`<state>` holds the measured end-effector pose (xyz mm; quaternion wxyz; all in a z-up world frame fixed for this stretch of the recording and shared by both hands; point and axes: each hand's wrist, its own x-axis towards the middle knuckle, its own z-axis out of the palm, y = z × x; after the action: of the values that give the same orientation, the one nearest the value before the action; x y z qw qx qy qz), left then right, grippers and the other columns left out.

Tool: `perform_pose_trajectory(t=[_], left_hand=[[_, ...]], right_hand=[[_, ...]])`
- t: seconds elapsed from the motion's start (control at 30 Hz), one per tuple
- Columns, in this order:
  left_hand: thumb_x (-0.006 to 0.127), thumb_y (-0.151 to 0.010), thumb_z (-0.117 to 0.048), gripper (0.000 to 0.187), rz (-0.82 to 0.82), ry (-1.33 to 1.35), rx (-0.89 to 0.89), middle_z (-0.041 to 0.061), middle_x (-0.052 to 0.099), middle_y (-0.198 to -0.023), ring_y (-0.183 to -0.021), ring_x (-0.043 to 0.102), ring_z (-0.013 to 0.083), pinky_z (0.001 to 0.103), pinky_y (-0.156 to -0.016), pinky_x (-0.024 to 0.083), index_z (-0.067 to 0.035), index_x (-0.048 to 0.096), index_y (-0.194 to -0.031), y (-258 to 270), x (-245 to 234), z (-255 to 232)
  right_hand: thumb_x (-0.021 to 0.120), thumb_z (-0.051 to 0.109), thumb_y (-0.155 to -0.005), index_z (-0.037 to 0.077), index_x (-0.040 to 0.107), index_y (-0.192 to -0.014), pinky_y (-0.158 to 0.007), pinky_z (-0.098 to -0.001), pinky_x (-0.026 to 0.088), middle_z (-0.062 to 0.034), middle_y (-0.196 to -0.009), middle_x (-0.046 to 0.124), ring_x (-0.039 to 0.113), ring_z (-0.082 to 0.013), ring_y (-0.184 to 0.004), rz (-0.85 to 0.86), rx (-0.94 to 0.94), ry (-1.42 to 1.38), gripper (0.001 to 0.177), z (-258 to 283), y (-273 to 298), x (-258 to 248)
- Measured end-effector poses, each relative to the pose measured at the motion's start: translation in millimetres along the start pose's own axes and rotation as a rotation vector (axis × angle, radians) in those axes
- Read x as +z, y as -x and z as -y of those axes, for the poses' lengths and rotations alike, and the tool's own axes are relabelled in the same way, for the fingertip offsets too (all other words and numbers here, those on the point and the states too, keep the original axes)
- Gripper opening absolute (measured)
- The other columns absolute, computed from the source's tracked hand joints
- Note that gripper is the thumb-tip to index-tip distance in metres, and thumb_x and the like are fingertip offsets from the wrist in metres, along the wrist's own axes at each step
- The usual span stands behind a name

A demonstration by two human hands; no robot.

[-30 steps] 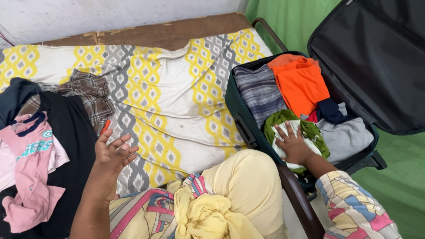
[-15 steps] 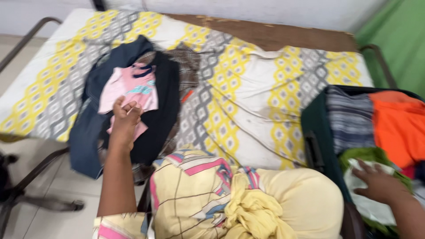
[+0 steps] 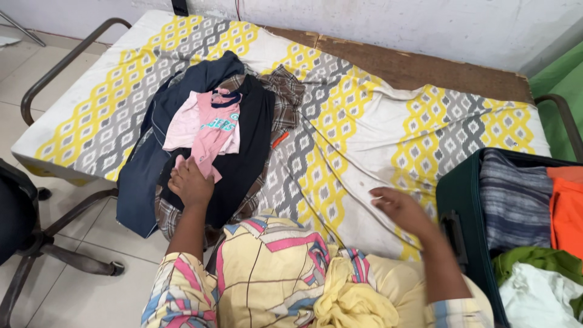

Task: The person folds a cow-print garment, green pants, and two small shirts by hand and places them inside a green suitcase.

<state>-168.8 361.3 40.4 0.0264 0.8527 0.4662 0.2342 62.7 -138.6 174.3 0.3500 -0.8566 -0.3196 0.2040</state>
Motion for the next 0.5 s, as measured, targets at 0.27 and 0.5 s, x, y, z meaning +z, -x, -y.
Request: perform_pose_trajectory(t=[0.27,0.5], left_hand=[[0.064,-0.097,-0.028,0.024,0.011,-0.255,0.074,0.010,0.069,-0.129,-0.131,0.053,0.0350,0.062,-0.115,0.026,-0.013,0.072,-0.114,-6.0,20.2,3.0],[0.062,-0.092,-0.022,0.030,-0.018,-0.451,0.172,0.007,0.074,-0.106,-0.116,0.061,0.0293,0.057,-0.118,0.026,-0.014,0.072,-0.119,-3.9,10.3,4.0]], right_hand=[[0.070,0.039,-0.090,0.021,0.066,-0.131,-0.092,-0.0389,0.056,-0.0053,-0.124,0.071,0.070,-0.0251,-0.109,0.196,-0.012,0.359,0.044,6.5,11.2,32.7],[0.069,0.036,-0.090,0.021,0.064,-0.133,-0.092,-0.0392,0.055,-0.0061,-0.126,0.070,0.070,-0.0237,-0.111,0.228,-0.053,0.341,0.046,17.5,18.4,37.3]])
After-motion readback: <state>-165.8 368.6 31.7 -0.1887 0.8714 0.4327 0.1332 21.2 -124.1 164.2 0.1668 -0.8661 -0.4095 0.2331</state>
